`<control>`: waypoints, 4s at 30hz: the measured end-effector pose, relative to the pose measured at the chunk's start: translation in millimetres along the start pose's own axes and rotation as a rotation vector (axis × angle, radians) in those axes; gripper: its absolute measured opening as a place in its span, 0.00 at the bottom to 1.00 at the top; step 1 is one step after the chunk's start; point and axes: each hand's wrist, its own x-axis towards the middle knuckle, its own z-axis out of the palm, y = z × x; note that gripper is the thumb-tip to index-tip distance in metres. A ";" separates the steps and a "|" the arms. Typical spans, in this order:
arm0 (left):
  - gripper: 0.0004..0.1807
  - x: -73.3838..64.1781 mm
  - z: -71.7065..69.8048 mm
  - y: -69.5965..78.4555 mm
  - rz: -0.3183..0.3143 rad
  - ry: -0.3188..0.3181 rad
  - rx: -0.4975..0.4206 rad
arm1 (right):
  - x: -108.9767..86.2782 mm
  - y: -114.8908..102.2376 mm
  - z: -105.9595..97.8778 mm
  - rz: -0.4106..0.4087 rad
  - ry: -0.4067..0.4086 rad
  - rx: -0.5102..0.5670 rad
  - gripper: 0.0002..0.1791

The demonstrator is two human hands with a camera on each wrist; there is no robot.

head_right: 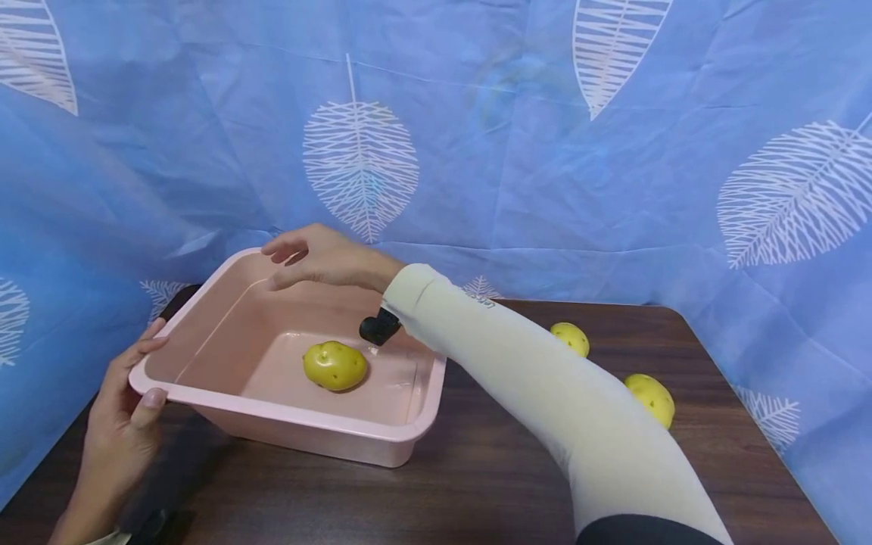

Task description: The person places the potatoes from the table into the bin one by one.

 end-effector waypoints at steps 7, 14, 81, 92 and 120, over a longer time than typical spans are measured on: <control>0.33 0.0 0.2 2.9 -0.027 -0.007 0.017 | -44.8 -8.0 -34.4 -0.004 0.069 -0.018 0.32; 0.33 0.0 1.4 3.7 -0.002 0.001 0.021 | -108.6 4.2 -66.3 0.014 0.192 -0.039 0.32; 0.31 -1.5 -1.2 13.6 -0.025 -0.039 0.007 | -372.7 204.4 29.2 0.435 0.562 -0.213 0.41; 0.31 -1.7 -1.1 12.9 -0.042 -0.036 0.019 | -377.4 208.2 33.7 0.481 0.561 -0.165 0.43; 0.30 -3.0 -1.7 6.6 0.025 -0.037 -0.005 | -351.2 167.1 24.3 0.337 0.576 -0.177 0.41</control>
